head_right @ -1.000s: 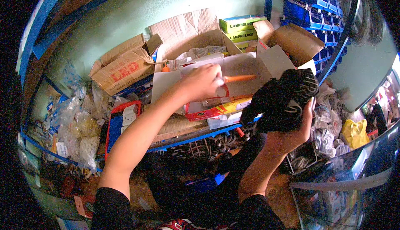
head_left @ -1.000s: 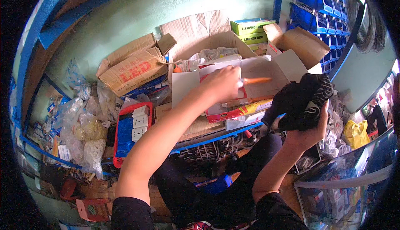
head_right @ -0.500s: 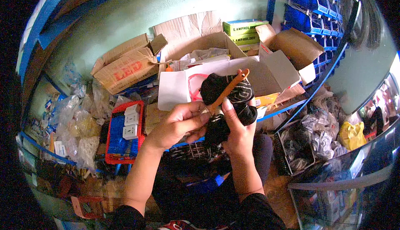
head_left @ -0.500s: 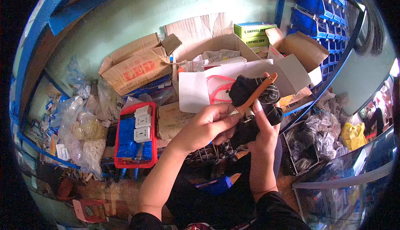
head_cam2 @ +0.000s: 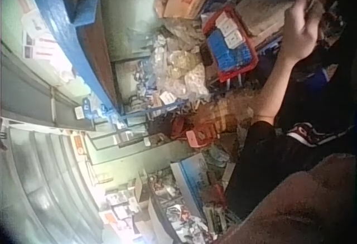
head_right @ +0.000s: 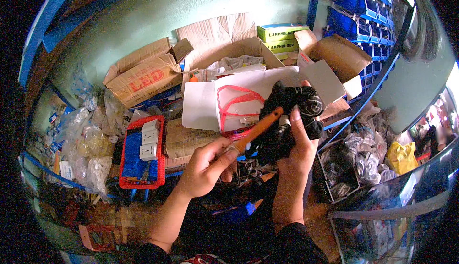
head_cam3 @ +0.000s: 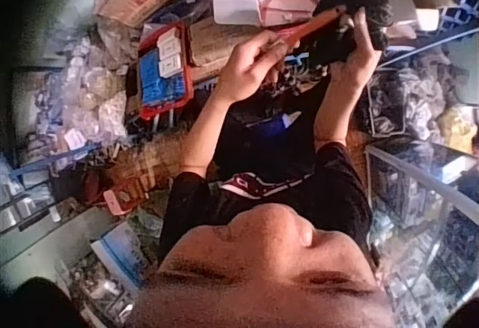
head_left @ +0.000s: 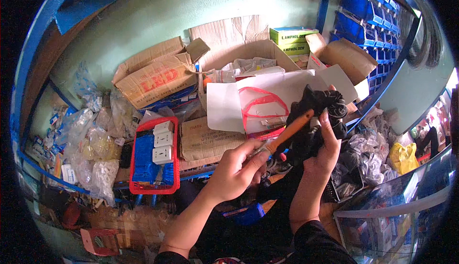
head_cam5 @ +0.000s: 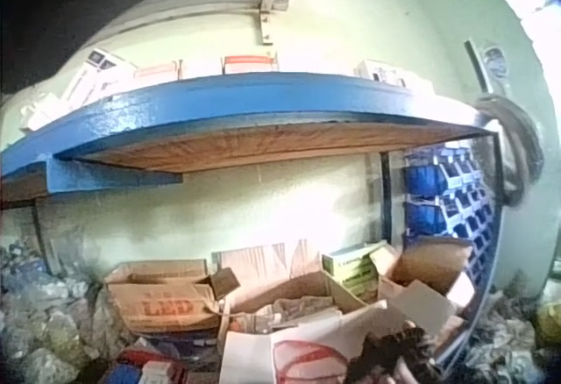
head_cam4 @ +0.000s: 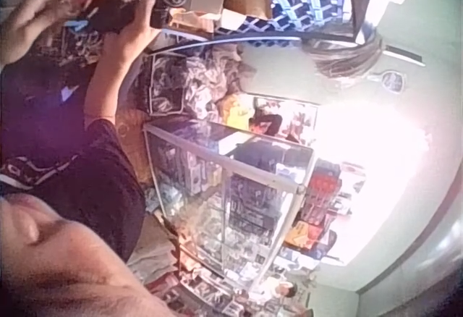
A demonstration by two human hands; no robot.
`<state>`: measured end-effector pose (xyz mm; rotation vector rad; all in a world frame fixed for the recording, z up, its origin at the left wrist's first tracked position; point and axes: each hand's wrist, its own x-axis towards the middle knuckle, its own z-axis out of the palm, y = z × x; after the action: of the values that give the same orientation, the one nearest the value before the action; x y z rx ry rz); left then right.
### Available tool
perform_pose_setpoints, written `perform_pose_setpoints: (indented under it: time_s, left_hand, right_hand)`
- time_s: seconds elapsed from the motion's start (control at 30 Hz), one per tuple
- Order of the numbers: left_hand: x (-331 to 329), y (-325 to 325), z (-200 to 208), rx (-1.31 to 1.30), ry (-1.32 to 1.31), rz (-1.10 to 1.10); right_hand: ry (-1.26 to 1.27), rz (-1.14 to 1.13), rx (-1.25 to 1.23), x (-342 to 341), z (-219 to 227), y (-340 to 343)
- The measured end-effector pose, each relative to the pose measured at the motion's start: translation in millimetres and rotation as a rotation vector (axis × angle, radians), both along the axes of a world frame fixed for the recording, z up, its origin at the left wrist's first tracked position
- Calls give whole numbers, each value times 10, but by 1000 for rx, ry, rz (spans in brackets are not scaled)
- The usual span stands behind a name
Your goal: Sort and organize electrical outlets, cables, and tools on a shelf.
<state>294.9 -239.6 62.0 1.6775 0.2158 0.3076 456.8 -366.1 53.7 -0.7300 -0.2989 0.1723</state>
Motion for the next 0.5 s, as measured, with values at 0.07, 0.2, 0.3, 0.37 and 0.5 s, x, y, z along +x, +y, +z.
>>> perform_pose_setpoints:
  time_s: [0.07, 0.2, 0.3, 0.37, 0.5]
  left_hand:
    - [24, -51, 17, 16, -22, 65]
    - [176, -96, -35, 367, -180, 294]
    - [257, -93, -116, 860, -429, 431]
    - [245, -146, -184, 887, -374, 388]
    - [201, -312, -243, 807, -235, 318]
  right_hand:
    - [-44, 92, 40, -68, 63, -1]
    - [-197, 277, 37, -320, 145, 123]
    - [-377, 154, -270, -337, 15, 145]
    - [-454, -20, -402, -301, -22, 180]
    - [-396, -182, -356, -190, -58, 201]
